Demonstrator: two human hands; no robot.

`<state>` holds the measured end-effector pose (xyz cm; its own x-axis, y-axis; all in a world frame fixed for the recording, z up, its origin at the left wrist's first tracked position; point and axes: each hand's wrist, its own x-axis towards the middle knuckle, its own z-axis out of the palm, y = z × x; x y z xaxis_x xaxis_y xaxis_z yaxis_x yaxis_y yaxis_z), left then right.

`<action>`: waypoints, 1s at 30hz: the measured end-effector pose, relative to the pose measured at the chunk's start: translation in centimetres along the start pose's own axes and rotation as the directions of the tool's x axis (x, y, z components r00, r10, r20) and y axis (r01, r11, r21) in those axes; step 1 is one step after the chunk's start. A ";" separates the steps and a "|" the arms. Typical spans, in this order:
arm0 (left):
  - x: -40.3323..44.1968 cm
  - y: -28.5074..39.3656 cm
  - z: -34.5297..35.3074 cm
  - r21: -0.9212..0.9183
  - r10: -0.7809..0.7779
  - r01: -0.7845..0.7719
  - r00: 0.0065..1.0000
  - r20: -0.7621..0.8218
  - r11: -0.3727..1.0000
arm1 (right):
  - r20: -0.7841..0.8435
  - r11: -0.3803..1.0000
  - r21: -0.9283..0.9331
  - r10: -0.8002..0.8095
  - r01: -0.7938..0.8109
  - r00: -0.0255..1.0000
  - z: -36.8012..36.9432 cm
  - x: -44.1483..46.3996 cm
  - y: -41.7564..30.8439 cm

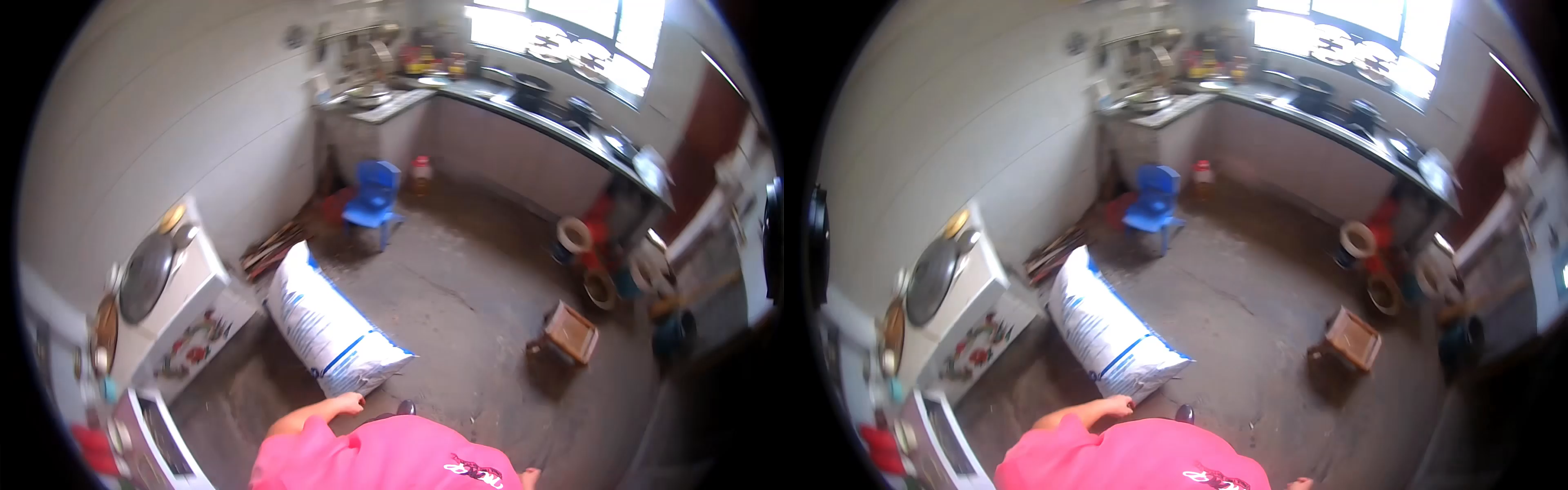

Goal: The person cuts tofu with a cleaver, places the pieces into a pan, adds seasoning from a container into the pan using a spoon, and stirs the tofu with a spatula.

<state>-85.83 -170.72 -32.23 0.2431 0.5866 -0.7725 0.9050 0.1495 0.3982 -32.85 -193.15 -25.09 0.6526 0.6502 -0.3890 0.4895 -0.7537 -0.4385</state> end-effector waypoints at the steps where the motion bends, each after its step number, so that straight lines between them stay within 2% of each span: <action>1: -0.1 -0.5 -0.2 0.040 -0.026 0.025 0.999 0.031 0.999 | 0.050 0.997 -0.031 -0.067 0.068 0.997 0.3 1.8 -2.4; 3: -0.7 -1.5 -1.5 -0.031 -0.151 0.151 0.989 -0.002 0.988 | 0.157 0.973 -0.080 -0.203 0.217 0.967 1.8 5.4 -7.7; 5: -1.6 -3.8 -1.9 -0.236 -0.283 0.221 0.920 -0.271 0.946 | 0.277 0.921 -0.113 -0.331 0.373 0.902 3.2 8.4 -13.2; 7: -2.6 -6.0 -2.0 -0.462 -0.455 0.265 0.810 -0.370 0.846 | 0.389 0.856 -0.118 -0.427 0.503 0.817 4.8 10.7 -18.4; 9: -5.1 -6.5 -1.6 -0.661 -0.599 0.229 0.688 -0.409 0.714 | 0.491 0.760 -0.117 -0.515 0.639 0.702 6.4 13.1 -23.3; 11: -6.9 -7.3 1.1 -0.788 -0.713 0.195 0.587 -0.383 0.584 | 0.592 0.641 -0.100 -0.576 0.761 0.563 8.3 14.6 -28.5; 14: -9.1 -8.9 7.8 -0.883 -0.823 0.137 0.448 -0.350 0.450 | 0.713 0.489 -0.052 -0.592 0.871 0.375 11.7 14.0 -34.9; 15: -9.5 -8.9 11.3 -0.930 -0.859 0.117 0.437 -0.267 0.349 | 0.746 0.441 -0.031 -0.587 0.897 0.314 13.1 13.6 -36.5; 17: -12.2 -8.0 16.6 -0.913 -0.868 0.260 0.468 -0.167 0.315 | 0.800 0.350 0.017 -0.567 0.937 0.197 15.3 11.9 -39.4; 18: -11.6 -8.3 20.6 -0.925 -0.909 0.300 0.406 -0.097 0.233 | 0.822 0.303 0.046 -0.553 0.952 0.137 16.5 10.8 -40.6; 19: -11.1 -10.3 25.4 -0.625 -0.710 0.461 0.667 -0.225 0.630 | 0.841 0.260 0.072 -0.534 0.963 0.081 17.6 9.6 -41.6; 20: -11.4 -11.7 29.0 -0.186 -0.424 0.382 0.846 -0.324 0.905 | 0.858 0.229 0.105 -0.513 0.968 0.029 18.7 8.0 -42.5; 21: -13.1 -11.5 28.9 -0.470 -0.596 0.466 0.784 -0.173 0.750 | 0.870 0.194 0.136 -0.492 0.972 -0.023 20.2 6.5 -43.3; 22: -15.3 -10.8 28.3 -0.722 -0.742 0.512 0.670 -0.003 0.466 | 0.880 0.159 0.169 -0.469 0.973 -0.076 21.6 4.7 -44.0; 23: -17.5 -10.0 27.5 -0.849 -0.837 0.505 0.524 0.158 0.156 | 0.885 0.119 0.200 -0.447 0.973 -0.127 23.2 2.8 -44.8; 27: -20.3 -16.3 27.4 -0.938 -0.830 0.248 0.553 -0.070 0.243 | 0.843 -0.057 0.370 -0.399 0.927 -0.361 30.2 -8.5 -48.7; 29: -22.1 -20.6 25.5 -0.936 -0.797 0.114 0.565 -0.214 0.332 | 0.769 -0.081 0.494 -0.423 0.866 -0.478 33.3 -16.5 -50.9; 30: -22.8 -22.6 24.7 -0.918 -0.759 0.055 0.583 -0.289 0.392 | 0.775 -0.123 0.466 -0.421 0.876 -0.471 35.7 -19.3 -51.3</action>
<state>-103.18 -207.08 -35.83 -0.6463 0.4584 -0.6101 0.0474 0.8221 0.5674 -91.19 -163.57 -23.99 -0.9617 0.0849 -0.2605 0.2423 0.7072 -0.6642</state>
